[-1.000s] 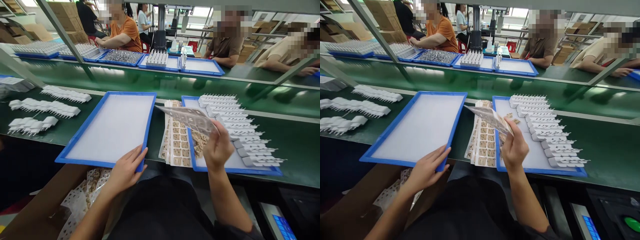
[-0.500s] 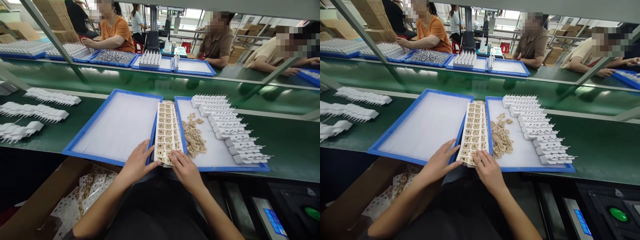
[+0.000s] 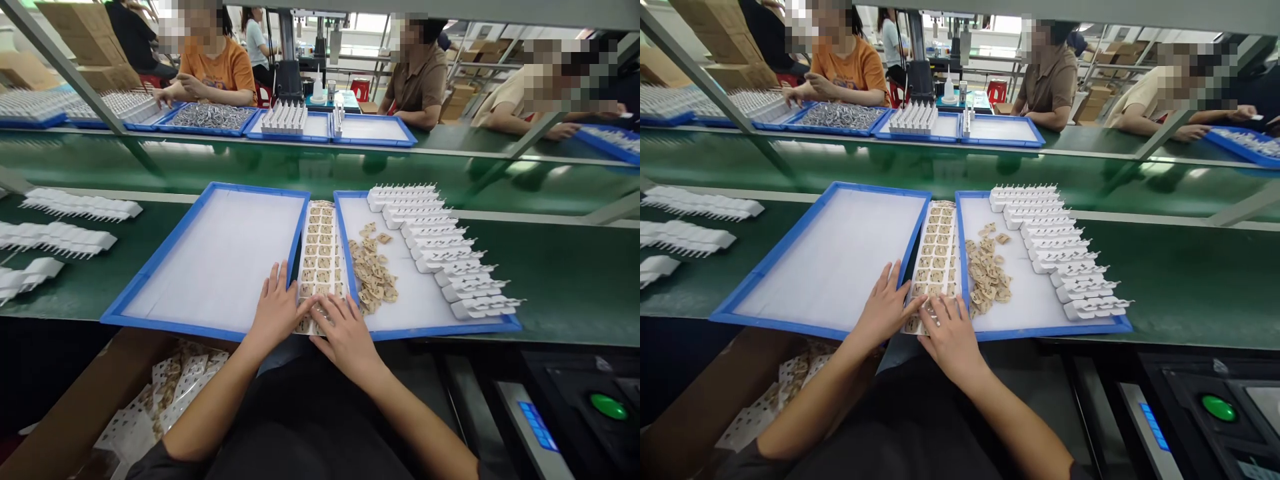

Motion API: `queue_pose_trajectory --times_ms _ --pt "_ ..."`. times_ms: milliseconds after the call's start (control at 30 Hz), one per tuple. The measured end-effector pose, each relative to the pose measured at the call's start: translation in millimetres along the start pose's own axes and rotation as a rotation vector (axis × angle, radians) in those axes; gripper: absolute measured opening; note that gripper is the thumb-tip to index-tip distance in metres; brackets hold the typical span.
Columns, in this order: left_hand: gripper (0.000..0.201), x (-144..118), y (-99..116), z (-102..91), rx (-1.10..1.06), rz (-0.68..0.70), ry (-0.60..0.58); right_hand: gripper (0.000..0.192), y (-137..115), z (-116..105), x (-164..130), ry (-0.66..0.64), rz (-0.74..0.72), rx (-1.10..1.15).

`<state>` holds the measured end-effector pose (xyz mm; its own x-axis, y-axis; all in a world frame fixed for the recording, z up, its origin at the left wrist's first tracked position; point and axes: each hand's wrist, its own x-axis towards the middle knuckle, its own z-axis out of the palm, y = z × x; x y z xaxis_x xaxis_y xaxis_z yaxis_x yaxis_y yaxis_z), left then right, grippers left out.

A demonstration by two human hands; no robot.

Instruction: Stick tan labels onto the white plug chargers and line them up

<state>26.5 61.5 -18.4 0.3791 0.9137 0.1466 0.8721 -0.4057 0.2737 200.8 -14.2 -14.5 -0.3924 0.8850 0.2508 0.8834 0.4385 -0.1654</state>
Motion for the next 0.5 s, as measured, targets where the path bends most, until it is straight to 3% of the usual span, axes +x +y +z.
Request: queue_pose_trajectory --times_ms 233,400,500 --pt "0.059 4 1 2.9 -0.168 -0.003 -0.078 0.046 9 7 -13 0.103 0.033 0.062" --pt "0.057 -15 -35 1.1 -0.123 -0.022 0.013 0.036 10 5 -14 0.13 -0.005 0.099" --pt "0.063 -35 -52 3.9 -0.052 -0.023 -0.041 0.032 10 1 -14 0.144 0.001 0.146"
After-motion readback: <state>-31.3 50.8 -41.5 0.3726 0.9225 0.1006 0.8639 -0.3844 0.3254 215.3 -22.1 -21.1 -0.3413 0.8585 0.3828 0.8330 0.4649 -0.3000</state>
